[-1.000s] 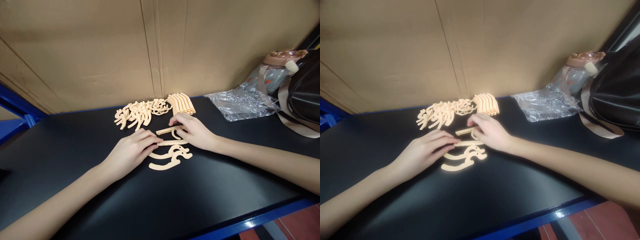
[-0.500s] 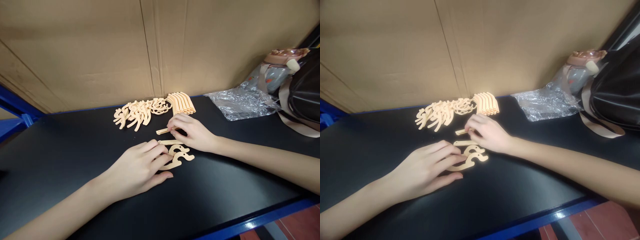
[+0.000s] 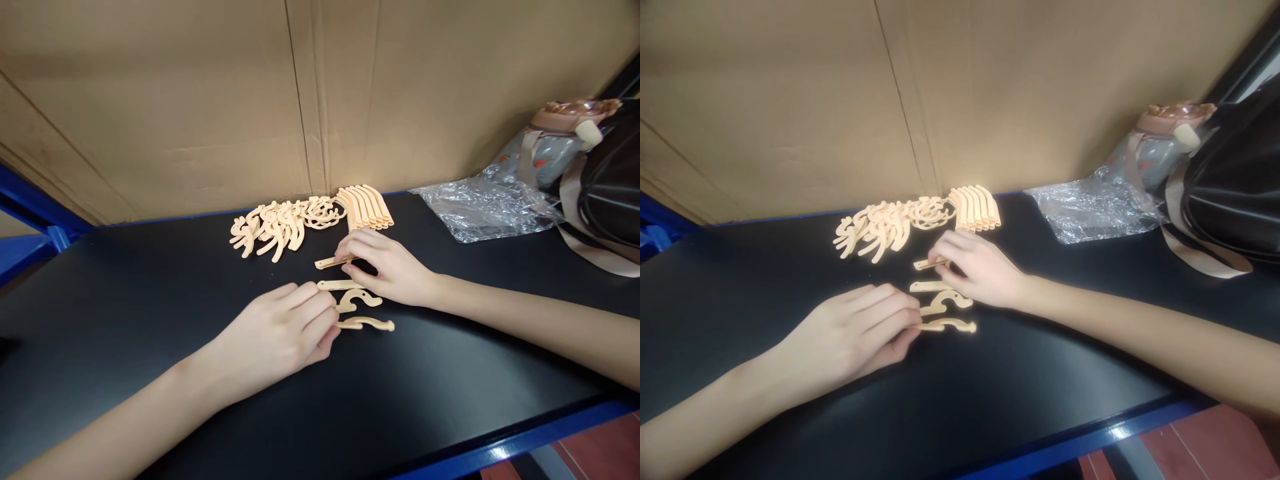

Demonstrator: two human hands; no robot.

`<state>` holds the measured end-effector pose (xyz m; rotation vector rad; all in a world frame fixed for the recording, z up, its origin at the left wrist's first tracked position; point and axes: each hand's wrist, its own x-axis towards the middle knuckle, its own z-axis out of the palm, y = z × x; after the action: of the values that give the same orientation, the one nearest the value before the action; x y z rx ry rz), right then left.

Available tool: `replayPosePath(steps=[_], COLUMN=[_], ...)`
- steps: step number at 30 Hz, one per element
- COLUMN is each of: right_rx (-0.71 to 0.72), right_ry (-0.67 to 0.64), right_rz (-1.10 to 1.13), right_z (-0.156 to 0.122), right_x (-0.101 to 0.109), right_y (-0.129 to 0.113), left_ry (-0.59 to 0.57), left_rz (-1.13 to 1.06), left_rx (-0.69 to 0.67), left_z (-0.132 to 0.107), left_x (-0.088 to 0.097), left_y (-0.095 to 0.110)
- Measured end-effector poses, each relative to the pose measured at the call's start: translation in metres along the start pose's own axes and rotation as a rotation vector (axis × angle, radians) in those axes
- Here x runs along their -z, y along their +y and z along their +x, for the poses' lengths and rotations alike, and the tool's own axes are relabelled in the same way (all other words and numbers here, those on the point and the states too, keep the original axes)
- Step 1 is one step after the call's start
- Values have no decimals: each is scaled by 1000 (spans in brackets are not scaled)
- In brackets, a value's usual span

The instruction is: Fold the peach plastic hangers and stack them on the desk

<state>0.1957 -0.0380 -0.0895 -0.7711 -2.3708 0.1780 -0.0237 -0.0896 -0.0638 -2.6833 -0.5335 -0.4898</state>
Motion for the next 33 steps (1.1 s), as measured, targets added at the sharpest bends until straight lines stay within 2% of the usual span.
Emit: replayPosePath(steps=[4,8,12,14,16,18,21,24,29,33], right_rx=[52,85,163,200,214,201,193,247,338,361], right_ry=[-31,-86,-144,-171,-144,-62,34,49,88,96], right_rz=[14,0,18,35,65,101,95,-4,-86,-143], right_z=[0,-1,-2,-2,-2,-2,-2,-3,-4,-3], right_x=[1,1,1,2,3,4,5,4,3,4], right_y=[-1,-3,-4,-5,-5,-6,-7,-7,-8,-10], left_ry=[53,83,-10,-91,-173,-229,-248,-211,-99,-100], left_rz=[-45,-129,-181,-203,-212,-199,-154,-130,-81,-57], left_rx=[109,317,580,656,694,714,727,685,542,490], left_z=[-3,-8,-9,-8,-7,-6,-5,-6,-9,-9], left_x=[0,-3,-2,-1,0,-1,-2,-3,-4,-5], left_y=[-12,-25,-31,-32,-31,-29,-26,-24,-24,-22])
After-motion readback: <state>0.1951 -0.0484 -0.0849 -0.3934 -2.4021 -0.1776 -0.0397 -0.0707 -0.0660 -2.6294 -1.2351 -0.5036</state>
